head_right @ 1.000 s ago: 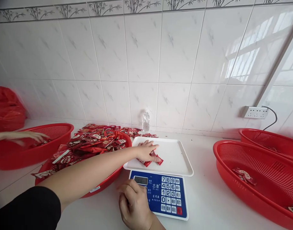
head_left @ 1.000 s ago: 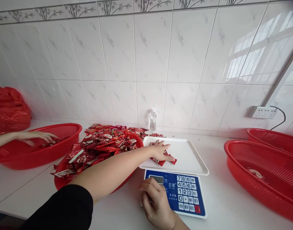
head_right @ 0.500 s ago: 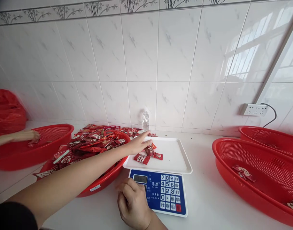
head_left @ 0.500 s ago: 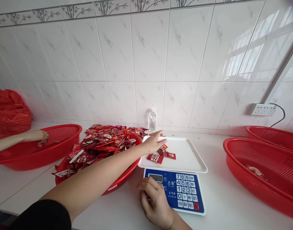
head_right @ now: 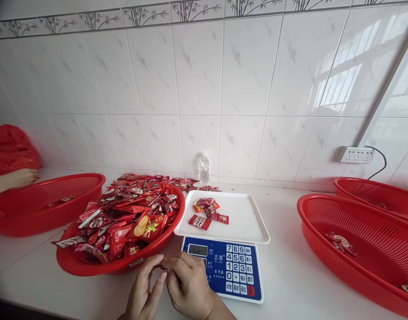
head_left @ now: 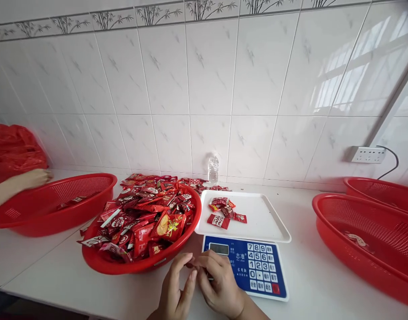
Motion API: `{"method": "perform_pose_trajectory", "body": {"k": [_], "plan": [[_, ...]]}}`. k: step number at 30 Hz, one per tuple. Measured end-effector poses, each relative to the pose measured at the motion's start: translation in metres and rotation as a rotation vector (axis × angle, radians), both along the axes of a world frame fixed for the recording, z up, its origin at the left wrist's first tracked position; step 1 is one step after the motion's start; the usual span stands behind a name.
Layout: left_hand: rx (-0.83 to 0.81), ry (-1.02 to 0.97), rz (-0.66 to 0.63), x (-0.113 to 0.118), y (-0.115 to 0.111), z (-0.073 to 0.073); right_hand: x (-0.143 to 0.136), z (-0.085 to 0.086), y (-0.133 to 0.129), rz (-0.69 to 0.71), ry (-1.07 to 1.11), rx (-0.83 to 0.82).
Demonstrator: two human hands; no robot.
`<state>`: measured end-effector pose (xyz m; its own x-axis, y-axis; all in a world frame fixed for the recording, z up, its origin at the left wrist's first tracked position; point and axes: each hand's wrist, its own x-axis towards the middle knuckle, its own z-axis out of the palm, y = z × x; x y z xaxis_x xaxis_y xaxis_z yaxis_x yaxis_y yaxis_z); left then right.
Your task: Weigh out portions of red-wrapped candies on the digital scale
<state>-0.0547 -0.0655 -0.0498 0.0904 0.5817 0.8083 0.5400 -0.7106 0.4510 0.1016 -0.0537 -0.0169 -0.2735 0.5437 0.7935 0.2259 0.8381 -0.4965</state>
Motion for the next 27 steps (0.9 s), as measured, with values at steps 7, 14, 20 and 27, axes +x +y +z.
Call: {"method": "perform_pose_trajectory", "body": {"k": [7, 14, 20, 27], "plan": [[-0.058, 0.024, -0.037, 0.005, 0.005, -0.013, -0.001, -0.004, 0.001, -0.012, 0.018, -0.007], [-0.266, -0.068, -0.077, 0.009, 0.004, -0.010, 0.036, 0.041, 0.011, -0.225, -0.019, -0.139], [-0.282, -0.062, -0.236, 0.008, 0.003, -0.006, 0.087, 0.065, 0.078, -0.490, -0.516, -0.281], [-0.264, -0.166, -0.304, 0.008, 0.003, -0.009, 0.096, 0.063, 0.101, -0.381, -0.788, -0.357]]}}
